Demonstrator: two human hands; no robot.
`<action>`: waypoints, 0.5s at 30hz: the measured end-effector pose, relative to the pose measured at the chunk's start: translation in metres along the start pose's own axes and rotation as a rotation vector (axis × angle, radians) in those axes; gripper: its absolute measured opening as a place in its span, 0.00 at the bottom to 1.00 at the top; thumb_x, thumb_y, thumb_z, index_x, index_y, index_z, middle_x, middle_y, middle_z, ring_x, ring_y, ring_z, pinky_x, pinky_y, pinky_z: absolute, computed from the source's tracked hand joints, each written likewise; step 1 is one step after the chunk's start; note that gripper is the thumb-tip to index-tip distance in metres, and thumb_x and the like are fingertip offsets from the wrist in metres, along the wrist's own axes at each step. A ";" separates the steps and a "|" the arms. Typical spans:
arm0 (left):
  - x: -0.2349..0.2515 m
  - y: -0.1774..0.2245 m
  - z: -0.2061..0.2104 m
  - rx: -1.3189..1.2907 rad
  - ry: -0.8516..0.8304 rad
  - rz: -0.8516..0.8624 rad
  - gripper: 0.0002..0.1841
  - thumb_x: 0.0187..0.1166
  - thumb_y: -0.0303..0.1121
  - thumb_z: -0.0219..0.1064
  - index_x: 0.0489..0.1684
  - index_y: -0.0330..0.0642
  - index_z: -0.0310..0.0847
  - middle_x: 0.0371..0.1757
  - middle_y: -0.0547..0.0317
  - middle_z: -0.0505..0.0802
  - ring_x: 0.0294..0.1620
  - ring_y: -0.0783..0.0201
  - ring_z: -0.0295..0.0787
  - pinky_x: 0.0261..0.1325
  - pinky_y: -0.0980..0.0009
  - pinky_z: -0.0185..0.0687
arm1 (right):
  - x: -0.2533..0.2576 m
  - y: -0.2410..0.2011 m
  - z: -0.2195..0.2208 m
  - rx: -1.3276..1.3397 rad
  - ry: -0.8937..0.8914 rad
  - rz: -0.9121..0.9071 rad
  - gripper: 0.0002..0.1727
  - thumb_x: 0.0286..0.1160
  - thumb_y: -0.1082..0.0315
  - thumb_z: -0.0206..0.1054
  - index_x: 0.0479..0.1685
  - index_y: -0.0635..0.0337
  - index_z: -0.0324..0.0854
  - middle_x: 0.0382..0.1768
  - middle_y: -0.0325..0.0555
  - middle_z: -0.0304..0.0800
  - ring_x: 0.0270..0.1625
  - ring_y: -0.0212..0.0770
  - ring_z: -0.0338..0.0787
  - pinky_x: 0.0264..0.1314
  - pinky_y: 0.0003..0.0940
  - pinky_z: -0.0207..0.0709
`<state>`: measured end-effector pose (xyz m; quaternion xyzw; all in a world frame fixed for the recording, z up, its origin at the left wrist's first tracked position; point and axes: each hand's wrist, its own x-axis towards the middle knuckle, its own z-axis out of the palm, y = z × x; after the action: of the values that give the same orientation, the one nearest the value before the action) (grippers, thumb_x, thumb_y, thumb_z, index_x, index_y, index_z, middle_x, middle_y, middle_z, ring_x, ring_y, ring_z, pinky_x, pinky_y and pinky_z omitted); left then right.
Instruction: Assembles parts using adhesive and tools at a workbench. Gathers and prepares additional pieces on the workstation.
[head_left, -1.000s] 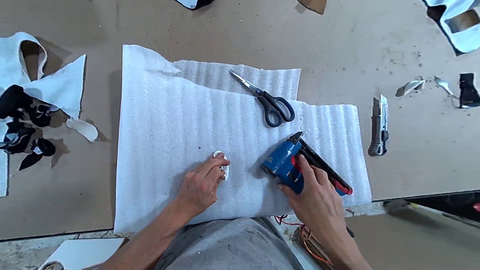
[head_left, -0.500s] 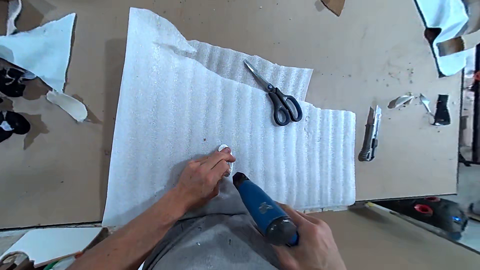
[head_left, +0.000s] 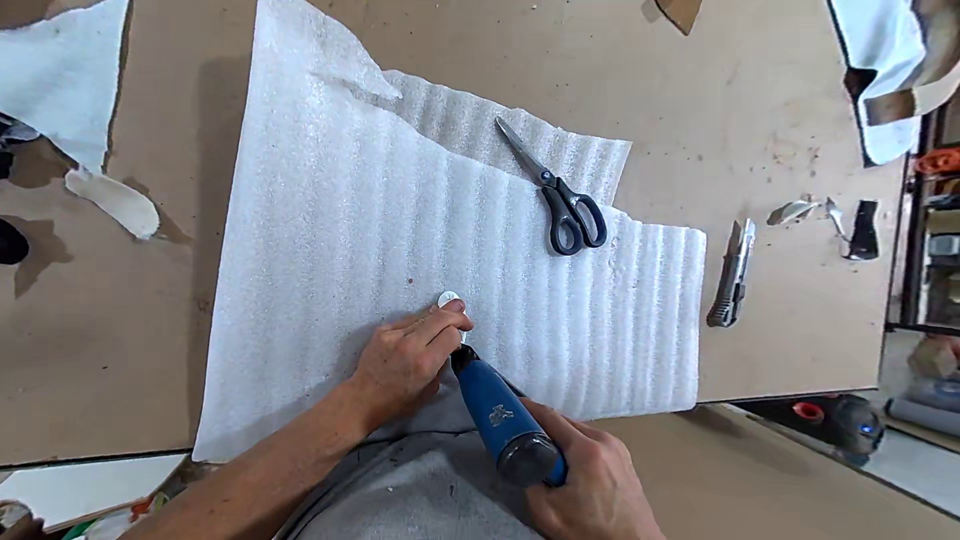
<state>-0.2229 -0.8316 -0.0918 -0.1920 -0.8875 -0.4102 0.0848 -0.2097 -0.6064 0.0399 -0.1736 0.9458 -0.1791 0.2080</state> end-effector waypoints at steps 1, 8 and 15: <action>0.000 -0.001 0.000 -0.006 -0.005 0.000 0.05 0.77 0.24 0.65 0.35 0.39 0.87 0.61 0.57 0.94 0.73 0.62 0.87 0.72 0.66 0.86 | 0.001 -0.002 0.001 -0.013 -0.009 0.017 0.26 0.51 0.52 0.72 0.51 0.55 0.92 0.32 0.41 0.97 0.31 0.41 0.95 0.29 0.45 0.86; 0.004 -0.008 -0.012 -0.016 -0.037 0.042 0.12 0.86 0.33 0.60 0.36 0.41 0.87 0.61 0.59 0.94 0.68 0.65 0.89 0.61 0.67 0.90 | -0.017 0.025 -0.008 0.089 0.156 0.035 0.21 0.62 0.46 0.70 0.46 0.50 0.91 0.24 0.35 0.92 0.24 0.31 0.90 0.23 0.37 0.83; 0.007 -0.003 -0.022 0.003 -0.014 0.007 0.18 0.77 0.32 0.61 0.63 0.42 0.87 0.70 0.55 0.90 0.68 0.65 0.89 0.60 0.66 0.90 | -0.043 0.049 -0.041 0.049 0.222 0.096 0.20 0.64 0.47 0.70 0.44 0.51 0.92 0.25 0.38 0.93 0.25 0.32 0.90 0.25 0.39 0.82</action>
<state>-0.2305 -0.8483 -0.0770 -0.1980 -0.8879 -0.4074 0.0802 -0.2046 -0.5356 0.0693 -0.1022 0.9655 -0.2102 0.1143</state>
